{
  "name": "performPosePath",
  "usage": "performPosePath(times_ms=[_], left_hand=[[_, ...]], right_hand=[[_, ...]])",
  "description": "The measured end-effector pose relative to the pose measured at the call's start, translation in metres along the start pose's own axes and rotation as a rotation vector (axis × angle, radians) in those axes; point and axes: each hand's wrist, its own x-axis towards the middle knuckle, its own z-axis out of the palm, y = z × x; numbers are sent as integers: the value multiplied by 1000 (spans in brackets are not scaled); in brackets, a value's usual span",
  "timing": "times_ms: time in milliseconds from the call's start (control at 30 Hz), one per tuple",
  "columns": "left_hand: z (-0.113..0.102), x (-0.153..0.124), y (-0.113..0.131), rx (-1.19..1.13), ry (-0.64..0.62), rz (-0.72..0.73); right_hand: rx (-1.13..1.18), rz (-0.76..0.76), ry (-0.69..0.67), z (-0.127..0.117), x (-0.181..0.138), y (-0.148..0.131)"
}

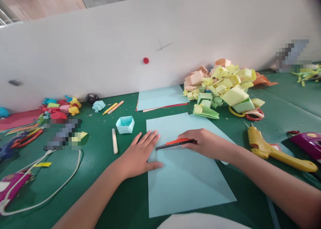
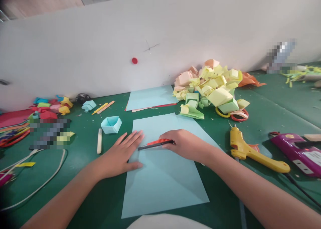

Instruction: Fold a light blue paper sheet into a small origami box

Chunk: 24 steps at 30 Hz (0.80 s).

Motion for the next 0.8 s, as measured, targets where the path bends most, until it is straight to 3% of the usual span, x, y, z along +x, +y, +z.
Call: performPosePath(times_ms=[567, 800], left_hand=[[-4, 0, 2, -55, -58, -28], [-2, 0, 1, -46, -26, -17]], right_hand=[[-15, 11, -13, -5, -1, 8], [-16, 16, -15, -7, -1, 11]])
